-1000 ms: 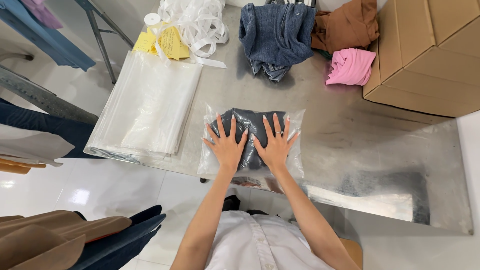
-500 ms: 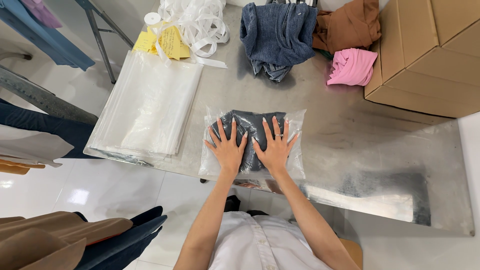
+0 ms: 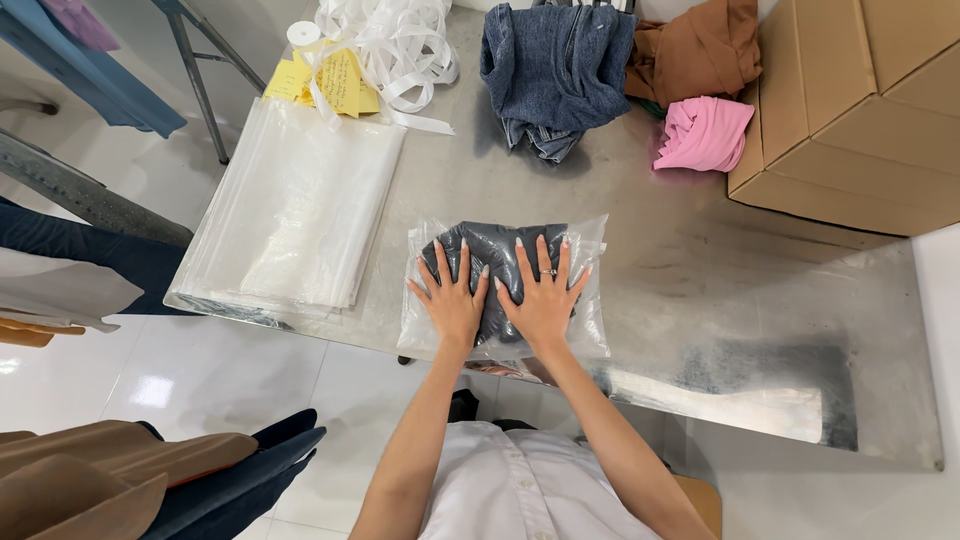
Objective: The person places a folded black garment into a clear plastic bag, seals it, and sets it on a metal table. They then open a cardboard box, place the bagged garment inside, close the box, and tie a white ribbon around it.
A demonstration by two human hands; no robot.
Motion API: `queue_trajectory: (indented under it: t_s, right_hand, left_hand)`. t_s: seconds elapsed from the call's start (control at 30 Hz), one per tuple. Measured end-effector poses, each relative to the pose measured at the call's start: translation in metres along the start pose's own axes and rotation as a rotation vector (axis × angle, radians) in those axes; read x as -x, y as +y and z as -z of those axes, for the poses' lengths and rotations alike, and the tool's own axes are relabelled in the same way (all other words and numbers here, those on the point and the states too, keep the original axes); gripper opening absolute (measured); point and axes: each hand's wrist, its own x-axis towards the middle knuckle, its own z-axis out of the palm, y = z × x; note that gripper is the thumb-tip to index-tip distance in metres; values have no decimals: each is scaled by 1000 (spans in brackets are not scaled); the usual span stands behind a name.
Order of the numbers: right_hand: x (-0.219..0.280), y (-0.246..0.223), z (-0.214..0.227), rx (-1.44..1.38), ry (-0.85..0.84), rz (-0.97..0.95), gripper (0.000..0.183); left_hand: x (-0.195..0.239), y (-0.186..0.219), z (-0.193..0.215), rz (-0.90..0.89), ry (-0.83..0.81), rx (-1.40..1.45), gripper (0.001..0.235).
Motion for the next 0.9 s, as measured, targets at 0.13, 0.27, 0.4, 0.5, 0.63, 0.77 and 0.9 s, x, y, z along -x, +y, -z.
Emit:
queue_trajectory:
  t_s: [0.13, 0.27, 0.4, 0.5, 0.63, 0.77, 0.9]
  right_hand:
    - [1, 0, -1, -27, -26, -8, 61]
    - [5, 1, -6, -83, -74, -41, 64]
    - [8, 4, -9, -167, -127, -90, 67]
    - [10, 5, -12, -170, -148, -103, 67]
    - [13, 7, -15, -184, -157, -107, 64]
    - [13, 9, -18, -219, -186, -143, 65]
    - [15, 9, -20, -194, -222, -146, 67]
  left_hand:
    - [-1, 0, 0, 3, 3, -12, 63]
    - [0, 0, 0, 4, 3, -21, 62]
    - [-1, 2, 1, 3, -1, -34, 61]
    - [-1, 4, 9, 14, -63, -39, 62]
    - [-2, 8, 20, 27, -99, -29, 62]
    - [-4, 11, 21, 36, -133, -45, 63]
    - [-3, 12, 25, 30, -142, -56, 62]
